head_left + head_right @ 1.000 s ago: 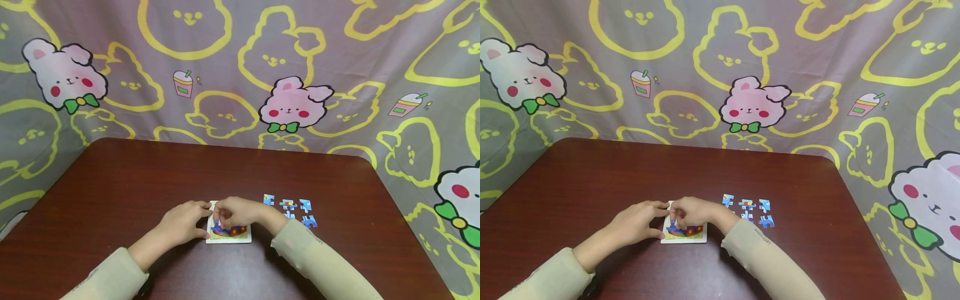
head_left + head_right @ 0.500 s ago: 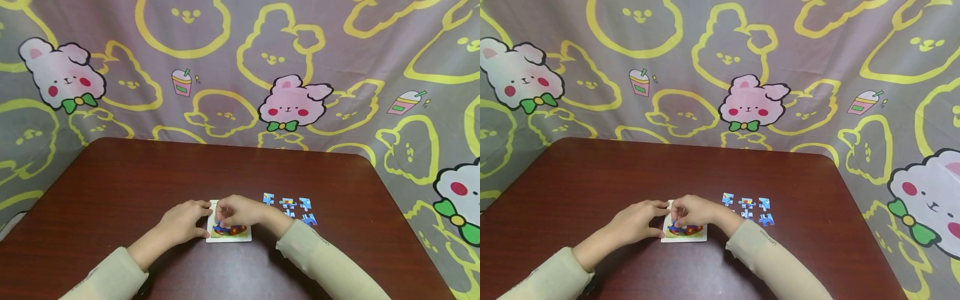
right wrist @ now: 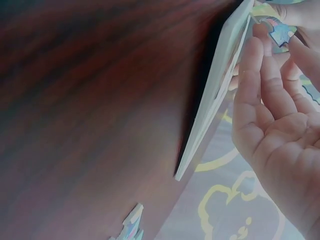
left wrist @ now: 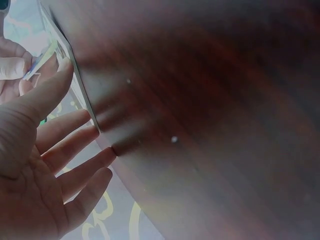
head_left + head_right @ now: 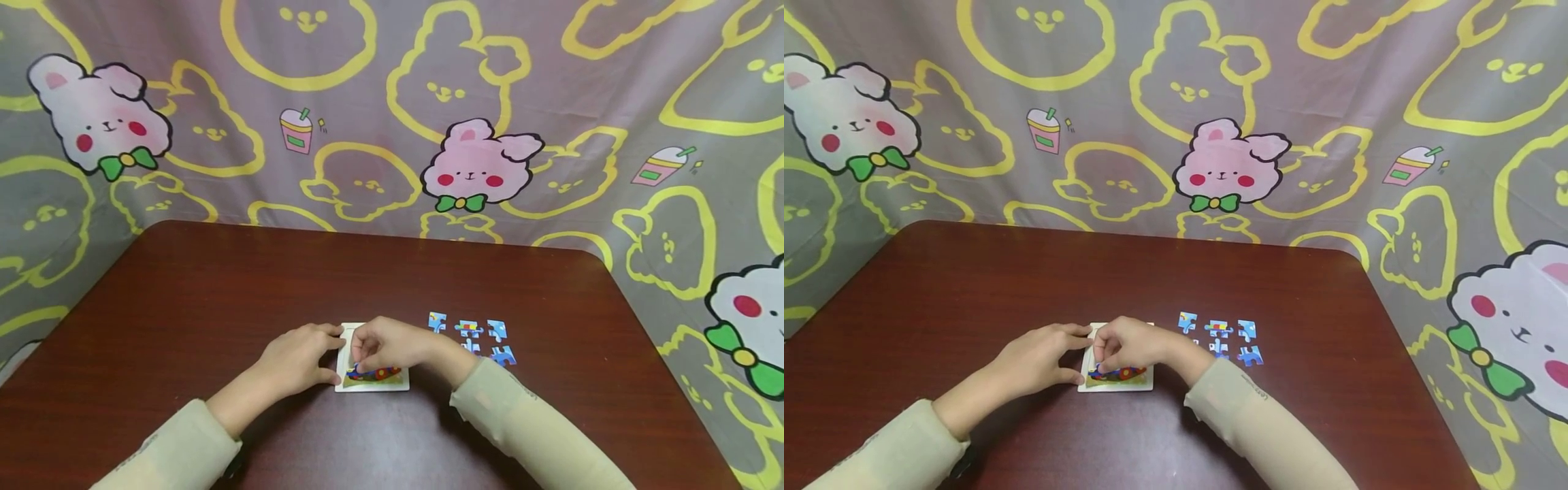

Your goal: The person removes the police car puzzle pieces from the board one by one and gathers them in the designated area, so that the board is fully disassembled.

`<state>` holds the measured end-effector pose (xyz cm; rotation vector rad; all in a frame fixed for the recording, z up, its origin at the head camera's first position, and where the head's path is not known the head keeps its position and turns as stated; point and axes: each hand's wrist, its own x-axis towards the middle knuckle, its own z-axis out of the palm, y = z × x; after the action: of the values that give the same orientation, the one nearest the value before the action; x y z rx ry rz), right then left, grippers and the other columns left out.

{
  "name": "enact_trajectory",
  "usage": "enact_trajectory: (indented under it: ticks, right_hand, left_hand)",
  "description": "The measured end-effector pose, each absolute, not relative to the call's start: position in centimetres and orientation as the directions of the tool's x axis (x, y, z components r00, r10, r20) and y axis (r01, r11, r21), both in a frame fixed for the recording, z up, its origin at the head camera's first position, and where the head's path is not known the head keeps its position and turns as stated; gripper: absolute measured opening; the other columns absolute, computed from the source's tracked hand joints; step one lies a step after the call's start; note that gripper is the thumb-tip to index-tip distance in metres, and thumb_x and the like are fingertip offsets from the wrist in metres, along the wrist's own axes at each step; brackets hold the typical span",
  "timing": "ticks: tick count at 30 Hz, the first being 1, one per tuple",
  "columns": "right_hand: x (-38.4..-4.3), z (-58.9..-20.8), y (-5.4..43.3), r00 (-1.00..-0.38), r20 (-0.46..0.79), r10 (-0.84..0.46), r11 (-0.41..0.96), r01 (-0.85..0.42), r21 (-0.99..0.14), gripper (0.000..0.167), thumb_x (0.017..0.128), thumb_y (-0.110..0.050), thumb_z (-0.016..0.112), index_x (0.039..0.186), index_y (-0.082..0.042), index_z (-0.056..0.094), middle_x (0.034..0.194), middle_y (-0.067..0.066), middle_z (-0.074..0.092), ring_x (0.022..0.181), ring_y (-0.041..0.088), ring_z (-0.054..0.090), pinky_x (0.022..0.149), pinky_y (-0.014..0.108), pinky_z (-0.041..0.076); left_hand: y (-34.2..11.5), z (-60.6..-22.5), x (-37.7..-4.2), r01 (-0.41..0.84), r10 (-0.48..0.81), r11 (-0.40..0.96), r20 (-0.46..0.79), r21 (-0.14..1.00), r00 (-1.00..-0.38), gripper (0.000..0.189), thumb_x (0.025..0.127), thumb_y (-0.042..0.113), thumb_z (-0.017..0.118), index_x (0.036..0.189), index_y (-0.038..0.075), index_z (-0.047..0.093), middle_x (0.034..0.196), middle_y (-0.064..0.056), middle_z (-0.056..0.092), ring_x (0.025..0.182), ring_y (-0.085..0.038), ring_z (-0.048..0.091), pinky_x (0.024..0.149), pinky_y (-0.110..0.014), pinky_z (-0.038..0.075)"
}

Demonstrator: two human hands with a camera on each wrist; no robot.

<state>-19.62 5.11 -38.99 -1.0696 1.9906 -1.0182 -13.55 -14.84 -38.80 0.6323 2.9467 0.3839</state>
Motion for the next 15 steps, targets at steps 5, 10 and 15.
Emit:
enact_trajectory:
  ticks: [5, 10, 15]
  right_hand:
    - [-19.46, -38.92, 5.17, -0.462, -0.186, -0.867, 0.369, -0.345, -0.863, 0.007, 0.087, 0.002, 0.068, 0.086, 0.000, 0.062, 0.078, 0.000, 0.067, 0.071, 0.000, 0.057, 0.065, 0.014, 0.045]
    - [-19.37, -38.72, 5.45, -0.463, -0.179, -0.868, 0.367, -0.354, -0.860, 0.007, 0.087, 0.001, 0.069, 0.087, -0.001, 0.062, 0.080, 0.003, 0.069, 0.072, -0.001, 0.056, 0.062, 0.015, 0.044]
    - [-19.29, -38.52, 6.03, -0.470, -0.181, -0.864, 0.366, -0.338, -0.867, 0.007, 0.088, 0.001, 0.068, 0.087, -0.001, 0.061, 0.080, 0.007, 0.070, 0.068, 0.001, 0.055, 0.057, 0.015, 0.042]
  left_hand:
    - [-14.83, -38.79, -13.54, 0.384, 0.414, 0.883, -0.058, 0.271, -0.909, 0.055, 0.071, 0.032, 0.088, 0.121, 0.012, 0.073, 0.133, -0.008, 0.066, 0.122, -0.032, 0.062, 0.091, -0.051, 0.054]
    - [-14.87, -38.88, -13.54, 0.385, 0.414, 0.880, -0.053, 0.278, -0.909, 0.055, 0.071, 0.031, 0.088, 0.120, 0.011, 0.073, 0.133, -0.008, 0.065, 0.123, -0.032, 0.061, 0.093, -0.051, 0.054]
    - [-14.96, -38.89, -13.51, 0.384, 0.413, 0.881, -0.050, 0.276, -0.910, 0.055, 0.071, 0.030, 0.088, 0.120, 0.010, 0.073, 0.134, -0.008, 0.065, 0.123, -0.032, 0.061, 0.094, -0.050, 0.053]
